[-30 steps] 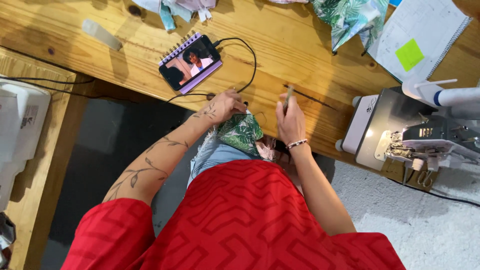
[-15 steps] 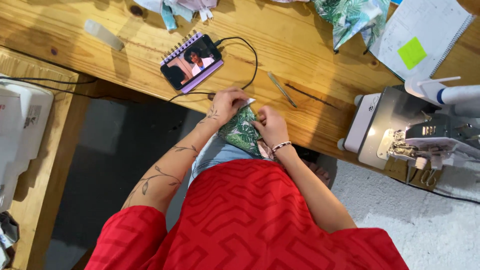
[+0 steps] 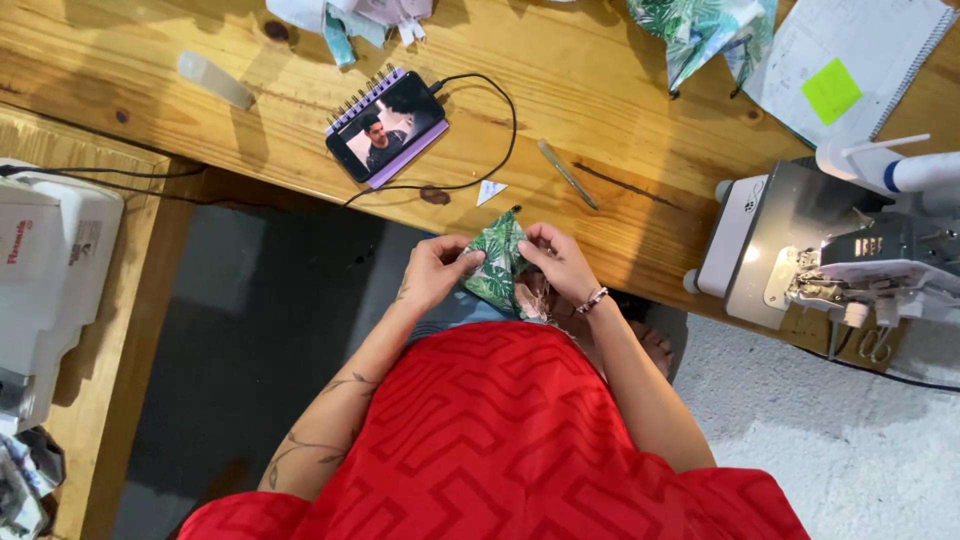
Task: Folding and aligning fabric pieces on a workbench to prepare them for sewing
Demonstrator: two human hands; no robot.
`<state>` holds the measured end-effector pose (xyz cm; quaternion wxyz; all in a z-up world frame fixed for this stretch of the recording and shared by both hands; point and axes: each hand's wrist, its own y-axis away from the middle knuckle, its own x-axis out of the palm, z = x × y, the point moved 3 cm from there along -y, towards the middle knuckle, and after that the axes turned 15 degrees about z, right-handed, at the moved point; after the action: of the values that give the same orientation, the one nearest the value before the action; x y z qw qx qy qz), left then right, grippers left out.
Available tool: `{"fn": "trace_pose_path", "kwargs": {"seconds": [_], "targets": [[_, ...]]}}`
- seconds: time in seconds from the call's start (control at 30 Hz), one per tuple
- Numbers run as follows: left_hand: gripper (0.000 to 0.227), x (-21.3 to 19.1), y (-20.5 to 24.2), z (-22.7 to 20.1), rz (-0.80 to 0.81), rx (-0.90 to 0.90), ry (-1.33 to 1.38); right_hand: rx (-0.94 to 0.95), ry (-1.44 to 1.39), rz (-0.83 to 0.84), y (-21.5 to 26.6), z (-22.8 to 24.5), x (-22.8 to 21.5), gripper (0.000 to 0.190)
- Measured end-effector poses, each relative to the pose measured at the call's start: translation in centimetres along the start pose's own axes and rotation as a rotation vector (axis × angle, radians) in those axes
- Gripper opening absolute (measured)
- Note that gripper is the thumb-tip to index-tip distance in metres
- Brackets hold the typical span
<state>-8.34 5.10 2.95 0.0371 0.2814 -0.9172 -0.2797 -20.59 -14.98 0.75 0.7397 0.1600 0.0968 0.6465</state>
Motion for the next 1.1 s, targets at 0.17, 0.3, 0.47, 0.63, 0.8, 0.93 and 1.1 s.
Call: {"fn": "trace_pose_path", "kwargs": {"seconds": [0.17, 0.3, 0.47, 0.63, 0.8, 0.93, 1.1], "targets": [[0.009, -0.9, 1.1, 1.6, 0.086, 0.149, 0.185, -0.026, -0.025, 0.105, 1.0, 1.5, 1.5, 0.02], [0.006, -1.8, 2.8, 1.7, 0.114, 0.187, 0.184, -0.04, -0.06, 0.109, 1.5, 4.1, 2.8, 0.026], [0.006, -3.0, 5.0, 0.8, 0.113, 0.172, 0.22, -0.021, -0.083, 0.132, 1.0, 4.5, 4.0, 0.031], [0.007, -4.3, 6.9, -2.3, 0.055, 0.234, 0.247, -0.037, -0.087, 0.136, 0.2, 7.3, 6.1, 0.031], [0.009, -5.1, 8.0, -4.5, -0.001, 0.282, 0.189, -0.059, -0.125, 0.095, -0.4, 8.1, 6.9, 0.024], [0.01, -5.7, 8.4, -5.8, -0.002, 0.294, 0.181, -0.072, -0.135, 0.066, -0.2, 8.1, 7.0, 0.023], [0.009, -5.9, 9.3, -8.4, 0.015, 0.259, 0.168, -0.099, -0.131, 0.052, 0.1, 9.3, 7.1, 0.02]]}}
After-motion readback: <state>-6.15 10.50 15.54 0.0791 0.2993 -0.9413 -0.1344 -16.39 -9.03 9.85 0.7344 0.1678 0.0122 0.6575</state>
